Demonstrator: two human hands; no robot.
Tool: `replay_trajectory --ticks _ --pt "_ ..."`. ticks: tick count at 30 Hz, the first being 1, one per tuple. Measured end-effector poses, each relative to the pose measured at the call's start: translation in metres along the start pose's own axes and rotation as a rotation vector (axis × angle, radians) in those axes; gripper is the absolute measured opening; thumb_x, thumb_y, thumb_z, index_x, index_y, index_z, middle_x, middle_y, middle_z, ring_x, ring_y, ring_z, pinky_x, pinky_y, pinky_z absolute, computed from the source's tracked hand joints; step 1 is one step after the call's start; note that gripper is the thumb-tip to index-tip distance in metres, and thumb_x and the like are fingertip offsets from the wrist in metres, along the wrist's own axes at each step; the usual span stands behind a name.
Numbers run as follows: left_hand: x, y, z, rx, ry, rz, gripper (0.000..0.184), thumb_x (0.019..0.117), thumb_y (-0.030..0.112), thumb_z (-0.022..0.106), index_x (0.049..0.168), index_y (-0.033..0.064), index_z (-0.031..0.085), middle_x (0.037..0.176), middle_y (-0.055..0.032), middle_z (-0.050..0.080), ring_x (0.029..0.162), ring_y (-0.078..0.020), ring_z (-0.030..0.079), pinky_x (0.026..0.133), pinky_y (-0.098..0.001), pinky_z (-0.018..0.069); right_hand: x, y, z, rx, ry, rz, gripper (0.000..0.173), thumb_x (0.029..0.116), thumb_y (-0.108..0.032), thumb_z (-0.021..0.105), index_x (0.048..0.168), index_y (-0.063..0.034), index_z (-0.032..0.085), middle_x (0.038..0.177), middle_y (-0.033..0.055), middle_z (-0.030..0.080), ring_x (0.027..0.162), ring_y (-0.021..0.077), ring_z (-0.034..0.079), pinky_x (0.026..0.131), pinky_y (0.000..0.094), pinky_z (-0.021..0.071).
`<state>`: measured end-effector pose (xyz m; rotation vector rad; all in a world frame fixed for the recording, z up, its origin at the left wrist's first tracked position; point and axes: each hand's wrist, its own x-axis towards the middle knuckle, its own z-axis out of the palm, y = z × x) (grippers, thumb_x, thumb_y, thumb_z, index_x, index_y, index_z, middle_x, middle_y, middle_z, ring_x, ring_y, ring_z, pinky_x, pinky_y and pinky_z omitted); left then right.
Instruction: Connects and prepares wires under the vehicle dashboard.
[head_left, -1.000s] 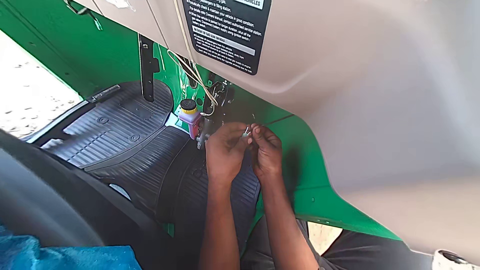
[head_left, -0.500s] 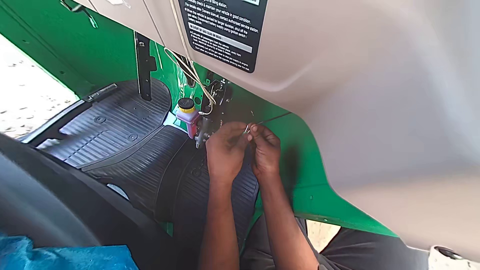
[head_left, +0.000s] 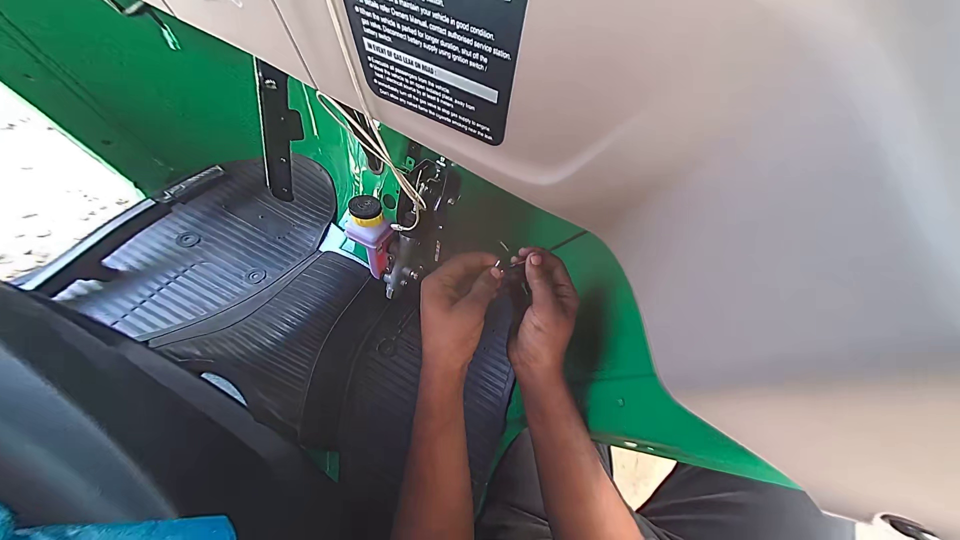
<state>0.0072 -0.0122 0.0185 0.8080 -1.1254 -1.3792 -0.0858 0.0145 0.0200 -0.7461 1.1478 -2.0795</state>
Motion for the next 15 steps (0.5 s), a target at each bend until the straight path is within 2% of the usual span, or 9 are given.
replay_trajectory --ticks 3,9,15 --pt "0.0006 -0.0009 0.0003 -0.036 -0.016 0.000 0.013 0.0976 0.002 0.065 0.108 0.0004 0.071 0.095 -0.0129 0.072 0.081 -0.0217 0.071 0.076 -0.0375 0.0630 0.0011 -0.0019 0.0004 0.044 -0.036 0.027 0.020 0.1065 -0.018 0.054 0.104 -0.0060 0.070 0.095 0.0080 0.065 0.082 0.0151 0.065 0.072 0.0305 0.0576" --pt "0.0023 -0.0004 -0.0060 -0.112 -0.098 -0.046 0.014 0.1013 0.006 0.060 0.110 0.0014 0.071 0.100 -0.0135 0.070 0.084 -0.0214 0.069 0.077 -0.0376 0.0618 -0.0002 0.0011 -0.0031 0.110 -0.141 0.027 0.023 0.1093 -0.023 0.048 0.104 -0.0091 0.065 0.105 0.0070 0.064 0.096 0.0170 0.064 0.080 0.0323 0.0572" --pt "0.0013 0.0033 -0.0058 -0.171 -0.097 -0.131 0.015 0.1008 0.008 0.061 0.108 0.0019 0.072 0.098 -0.0133 0.071 0.079 -0.0185 0.068 0.070 -0.0334 0.0606 -0.0002 0.0031 -0.0042 0.248 -0.212 0.079 0.022 0.1092 -0.026 0.046 0.102 -0.0146 0.064 0.097 0.0019 0.061 0.090 0.0124 0.062 0.072 0.0273 0.0548"
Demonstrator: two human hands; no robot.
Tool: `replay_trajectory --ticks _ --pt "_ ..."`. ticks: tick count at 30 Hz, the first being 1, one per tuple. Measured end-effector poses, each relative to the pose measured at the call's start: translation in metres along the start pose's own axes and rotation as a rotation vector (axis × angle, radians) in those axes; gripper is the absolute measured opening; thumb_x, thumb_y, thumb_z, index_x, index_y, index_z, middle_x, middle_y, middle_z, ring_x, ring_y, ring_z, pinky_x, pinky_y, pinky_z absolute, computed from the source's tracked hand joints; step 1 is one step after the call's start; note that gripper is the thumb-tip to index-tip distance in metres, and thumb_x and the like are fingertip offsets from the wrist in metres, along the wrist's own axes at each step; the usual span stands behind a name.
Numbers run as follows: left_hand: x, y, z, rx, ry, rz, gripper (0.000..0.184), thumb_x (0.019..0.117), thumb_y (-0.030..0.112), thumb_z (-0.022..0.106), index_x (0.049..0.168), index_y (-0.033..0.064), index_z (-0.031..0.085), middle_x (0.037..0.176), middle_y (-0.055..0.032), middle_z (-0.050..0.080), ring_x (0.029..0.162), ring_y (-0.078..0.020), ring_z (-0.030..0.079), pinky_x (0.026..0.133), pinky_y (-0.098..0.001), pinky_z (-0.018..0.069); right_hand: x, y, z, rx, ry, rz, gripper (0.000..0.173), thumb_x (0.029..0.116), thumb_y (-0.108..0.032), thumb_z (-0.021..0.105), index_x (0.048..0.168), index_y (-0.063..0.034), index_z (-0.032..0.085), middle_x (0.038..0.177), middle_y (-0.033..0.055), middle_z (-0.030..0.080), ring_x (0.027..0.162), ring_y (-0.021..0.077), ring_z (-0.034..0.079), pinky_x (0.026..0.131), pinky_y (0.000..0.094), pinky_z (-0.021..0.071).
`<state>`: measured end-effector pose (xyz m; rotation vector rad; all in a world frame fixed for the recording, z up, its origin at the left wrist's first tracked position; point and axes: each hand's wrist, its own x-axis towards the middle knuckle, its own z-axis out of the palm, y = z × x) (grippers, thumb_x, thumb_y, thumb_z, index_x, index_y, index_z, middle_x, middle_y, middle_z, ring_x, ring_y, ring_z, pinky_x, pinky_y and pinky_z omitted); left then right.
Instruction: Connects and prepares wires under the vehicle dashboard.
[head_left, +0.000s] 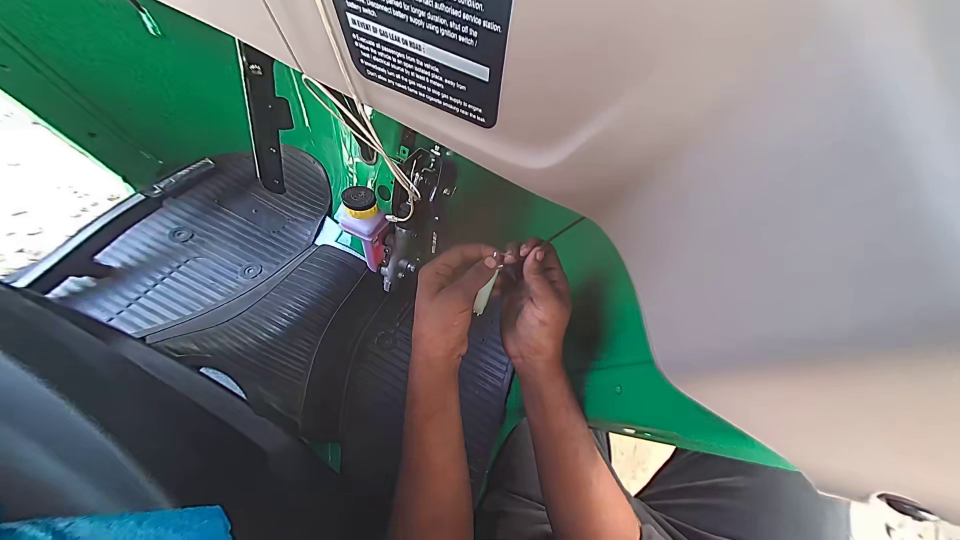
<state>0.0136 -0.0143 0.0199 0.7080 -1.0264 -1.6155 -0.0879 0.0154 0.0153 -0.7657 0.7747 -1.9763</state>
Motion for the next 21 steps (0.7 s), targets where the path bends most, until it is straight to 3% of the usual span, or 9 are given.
replay_trajectory --ticks 3,9,14,21 --pt "0.000 0.003 -0.004 0.029 -0.011 -0.015 0.015 0.1006 0.009 0.062 0.109 0.0029 0.073 0.098 -0.0122 0.070 0.080 -0.0185 0.069 0.069 -0.0334 0.0616 -0.001 -0.001 0.000 0.040 -0.030 0.010 0.027 0.1078 -0.026 0.043 0.097 -0.0134 0.064 0.097 0.0017 0.060 0.093 0.0135 0.061 0.076 0.0297 0.0542" --pt "0.000 0.009 -0.015 0.145 -0.156 0.088 0.014 0.0970 0.006 0.065 0.106 0.0007 0.073 0.098 -0.0119 0.071 0.079 -0.0178 0.068 0.069 -0.0319 0.0607 0.001 -0.003 -0.005 -0.194 -0.041 -0.094 0.024 0.1080 -0.024 0.046 0.097 -0.0122 0.063 0.097 0.0008 0.060 0.094 0.0117 0.060 0.085 0.0313 0.0534" --pt "0.002 0.012 -0.020 0.218 -0.230 0.159 0.014 0.0941 0.004 0.068 0.106 0.0003 0.074 0.100 -0.0118 0.073 0.078 -0.0181 0.069 0.069 -0.0320 0.0615 0.001 -0.001 -0.006 -0.302 0.005 -0.156 0.023 0.1077 -0.021 0.049 0.093 -0.0103 0.062 0.092 0.0017 0.059 0.087 0.0108 0.059 0.078 0.0279 0.0525" --pt "-0.001 0.008 -0.016 0.236 -0.224 0.234 0.015 0.0931 0.004 0.071 0.107 0.0015 0.075 0.105 -0.0119 0.071 0.081 -0.0209 0.069 0.069 -0.0349 0.0629 -0.001 -0.002 -0.005 -0.288 0.062 -0.155 0.020 0.1069 -0.020 0.052 0.096 -0.0104 0.065 0.095 0.0015 0.062 0.089 0.0102 0.061 0.078 0.0266 0.0538"
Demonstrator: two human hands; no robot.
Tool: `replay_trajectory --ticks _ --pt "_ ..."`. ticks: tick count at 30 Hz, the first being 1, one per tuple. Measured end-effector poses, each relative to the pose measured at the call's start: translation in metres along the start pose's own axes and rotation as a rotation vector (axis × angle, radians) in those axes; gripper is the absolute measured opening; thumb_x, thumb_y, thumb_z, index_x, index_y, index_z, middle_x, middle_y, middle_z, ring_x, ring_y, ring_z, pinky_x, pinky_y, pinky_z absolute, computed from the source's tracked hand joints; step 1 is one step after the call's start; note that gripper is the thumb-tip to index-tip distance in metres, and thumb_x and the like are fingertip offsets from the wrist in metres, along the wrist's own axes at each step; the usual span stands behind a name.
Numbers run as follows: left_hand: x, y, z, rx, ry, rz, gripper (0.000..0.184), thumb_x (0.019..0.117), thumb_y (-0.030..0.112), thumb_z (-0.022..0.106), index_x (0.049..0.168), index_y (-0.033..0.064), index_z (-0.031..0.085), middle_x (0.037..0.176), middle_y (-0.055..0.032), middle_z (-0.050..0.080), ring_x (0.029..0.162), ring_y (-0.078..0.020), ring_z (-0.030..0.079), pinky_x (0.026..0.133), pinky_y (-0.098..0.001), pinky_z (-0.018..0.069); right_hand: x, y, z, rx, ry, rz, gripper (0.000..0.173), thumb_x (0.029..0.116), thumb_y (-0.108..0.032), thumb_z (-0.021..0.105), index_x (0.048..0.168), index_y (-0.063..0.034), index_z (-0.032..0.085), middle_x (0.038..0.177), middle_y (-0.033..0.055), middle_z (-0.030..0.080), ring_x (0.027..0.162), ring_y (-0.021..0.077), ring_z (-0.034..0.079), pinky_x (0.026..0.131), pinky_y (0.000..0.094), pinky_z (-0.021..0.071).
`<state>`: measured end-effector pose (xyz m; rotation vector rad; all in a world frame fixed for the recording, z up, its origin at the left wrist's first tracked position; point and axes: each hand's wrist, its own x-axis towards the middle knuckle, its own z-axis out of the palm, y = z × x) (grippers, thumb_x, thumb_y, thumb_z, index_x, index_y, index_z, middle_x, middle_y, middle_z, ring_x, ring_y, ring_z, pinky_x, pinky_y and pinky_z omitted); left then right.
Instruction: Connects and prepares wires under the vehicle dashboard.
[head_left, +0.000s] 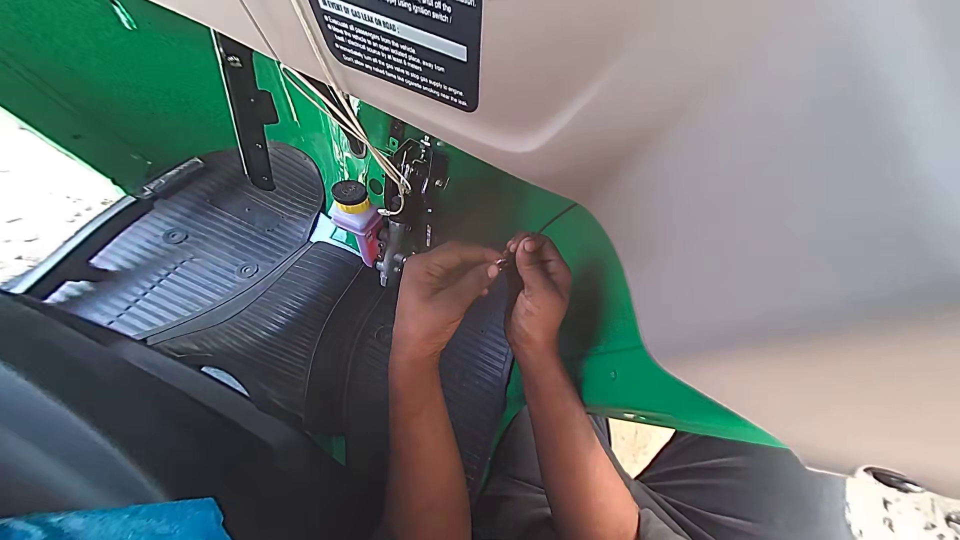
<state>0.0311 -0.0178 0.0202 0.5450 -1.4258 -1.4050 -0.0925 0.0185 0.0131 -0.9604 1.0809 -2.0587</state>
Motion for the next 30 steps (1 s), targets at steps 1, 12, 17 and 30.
replay_trajectory --ticks 1,12,17,30 --pt "0.000 0.000 0.002 -0.002 0.011 0.003 0.015 0.0924 0.003 0.072 0.107 0.0014 0.075 0.104 -0.0117 0.071 0.080 -0.0202 0.069 0.068 -0.0338 0.0626 0.000 0.000 0.000 0.010 0.006 0.007 0.020 0.1070 -0.020 0.052 0.097 -0.0107 0.065 0.095 0.0012 0.063 0.088 0.0098 0.061 0.078 0.0264 0.0539" --pt "0.001 -0.004 0.019 0.089 0.133 0.123 0.011 0.0916 0.004 0.073 0.102 0.0027 0.076 0.103 -0.0089 0.070 0.086 -0.0189 0.069 0.073 -0.0333 0.0628 -0.003 -0.002 0.003 0.056 0.053 0.072 0.021 0.1075 -0.023 0.053 0.097 -0.0095 0.067 0.091 0.0017 0.062 0.082 0.0087 0.060 0.073 0.0248 0.0537" --pt "0.002 -0.011 0.020 0.243 0.154 0.277 0.010 0.0942 0.007 0.070 0.101 0.0026 0.075 0.104 -0.0079 0.069 0.094 -0.0188 0.069 0.081 -0.0357 0.0633 -0.009 -0.007 0.007 -0.005 0.065 0.112 0.029 0.1099 -0.028 0.049 0.097 -0.0085 0.066 0.085 0.0037 0.061 0.076 0.0105 0.060 0.068 0.0260 0.0537" --pt "0.000 -0.007 0.037 0.836 0.194 0.594 0.007 0.0902 0.009 0.075 0.095 0.0046 0.076 0.101 -0.0113 0.072 0.097 -0.0182 0.070 0.085 -0.0286 0.0582 -0.040 -0.067 -0.013 -0.919 -0.054 -0.395 0.042 0.0979 -0.005 0.064 0.140 -0.0051 0.060 0.135 0.0110 0.060 0.122 0.0173 0.061 0.095 0.0312 0.0580"
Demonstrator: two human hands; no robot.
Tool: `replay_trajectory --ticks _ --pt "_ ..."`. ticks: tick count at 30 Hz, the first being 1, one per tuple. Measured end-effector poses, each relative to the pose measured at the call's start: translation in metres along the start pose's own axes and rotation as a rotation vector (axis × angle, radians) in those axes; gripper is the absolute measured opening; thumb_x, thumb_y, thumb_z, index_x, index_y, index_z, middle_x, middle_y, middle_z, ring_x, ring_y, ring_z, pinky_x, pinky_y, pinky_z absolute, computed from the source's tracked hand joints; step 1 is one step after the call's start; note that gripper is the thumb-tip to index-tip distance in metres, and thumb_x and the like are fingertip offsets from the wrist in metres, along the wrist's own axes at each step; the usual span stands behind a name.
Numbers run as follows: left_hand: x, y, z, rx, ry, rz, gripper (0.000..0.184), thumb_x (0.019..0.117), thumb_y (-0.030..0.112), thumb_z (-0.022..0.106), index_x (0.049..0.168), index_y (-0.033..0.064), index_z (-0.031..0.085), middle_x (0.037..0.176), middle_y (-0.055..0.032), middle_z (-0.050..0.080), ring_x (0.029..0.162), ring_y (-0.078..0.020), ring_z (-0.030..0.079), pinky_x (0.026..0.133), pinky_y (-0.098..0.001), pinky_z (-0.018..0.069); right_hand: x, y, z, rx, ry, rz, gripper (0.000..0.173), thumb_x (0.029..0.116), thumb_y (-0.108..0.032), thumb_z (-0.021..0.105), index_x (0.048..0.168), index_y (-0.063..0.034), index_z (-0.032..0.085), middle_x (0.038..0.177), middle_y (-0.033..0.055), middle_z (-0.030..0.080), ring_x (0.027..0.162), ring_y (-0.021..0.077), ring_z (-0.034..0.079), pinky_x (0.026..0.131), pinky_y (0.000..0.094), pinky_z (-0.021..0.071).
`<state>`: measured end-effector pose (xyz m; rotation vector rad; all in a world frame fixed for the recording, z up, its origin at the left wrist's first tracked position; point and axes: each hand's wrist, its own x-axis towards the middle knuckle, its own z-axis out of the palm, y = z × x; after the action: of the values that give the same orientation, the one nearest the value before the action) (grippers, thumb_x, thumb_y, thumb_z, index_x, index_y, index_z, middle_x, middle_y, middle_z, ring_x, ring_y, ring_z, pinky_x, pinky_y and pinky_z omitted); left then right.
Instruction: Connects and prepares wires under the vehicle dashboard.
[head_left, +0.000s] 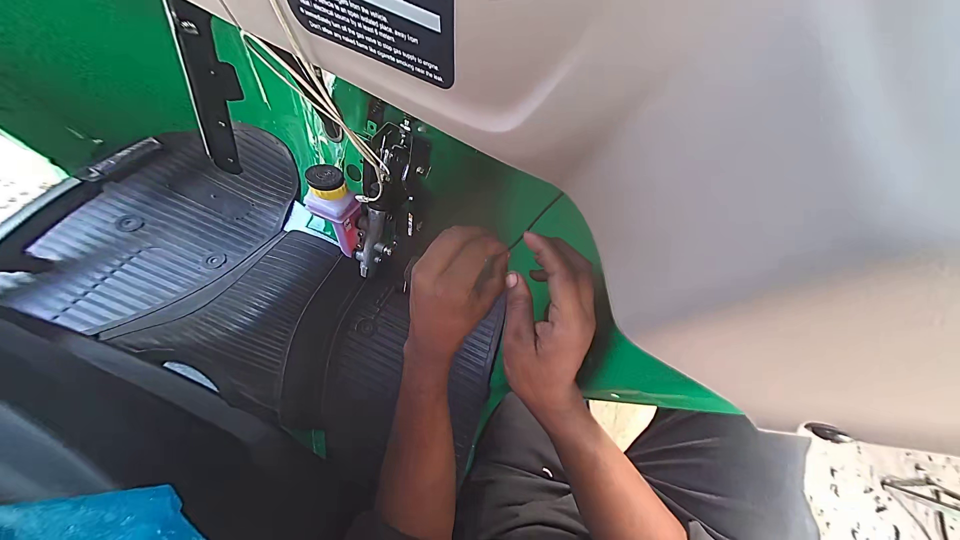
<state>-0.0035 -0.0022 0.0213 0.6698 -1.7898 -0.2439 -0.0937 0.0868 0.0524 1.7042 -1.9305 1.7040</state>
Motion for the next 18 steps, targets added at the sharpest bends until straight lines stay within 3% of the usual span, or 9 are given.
replay_trajectory --ticks 8,11,18 --pt "0.0030 0.0058 -0.0073 0.051 -0.060 0.074 0.009 0.0913 0.009 0.072 0.098 0.0033 0.075 0.102 -0.0126 0.072 0.098 -0.0217 0.070 0.085 -0.0317 0.0584 0.0037 -0.0014 -0.0065 -0.192 -0.013 0.012 0.028 0.0989 -0.013 0.067 0.127 -0.0088 0.071 0.119 0.0070 0.067 0.104 0.0107 0.067 0.084 0.0242 0.0602" --pt "0.0041 0.0043 -0.0084 0.083 -0.110 0.083 0.011 0.0935 0.010 0.069 0.099 0.0032 0.075 0.103 -0.0127 0.072 0.099 -0.0230 0.070 0.086 -0.0335 0.0582 0.0040 -0.0019 -0.0030 -0.289 0.015 -0.021 0.027 0.0983 -0.015 0.069 0.124 -0.0105 0.073 0.118 0.0069 0.069 0.110 0.0139 0.064 0.093 0.0266 0.0528" --pt "0.0026 0.0021 -0.0081 0.093 -0.156 0.080 0.014 0.0957 0.012 0.066 0.102 0.0025 0.074 0.105 -0.0140 0.071 0.101 -0.0249 0.069 0.087 -0.0358 0.0577 0.0042 -0.0008 0.0016 -0.368 -0.013 -0.020 0.024 0.0990 -0.016 0.068 0.121 -0.0109 0.075 0.117 0.0059 0.071 0.112 0.0161 0.064 0.094 0.0279 0.0529"
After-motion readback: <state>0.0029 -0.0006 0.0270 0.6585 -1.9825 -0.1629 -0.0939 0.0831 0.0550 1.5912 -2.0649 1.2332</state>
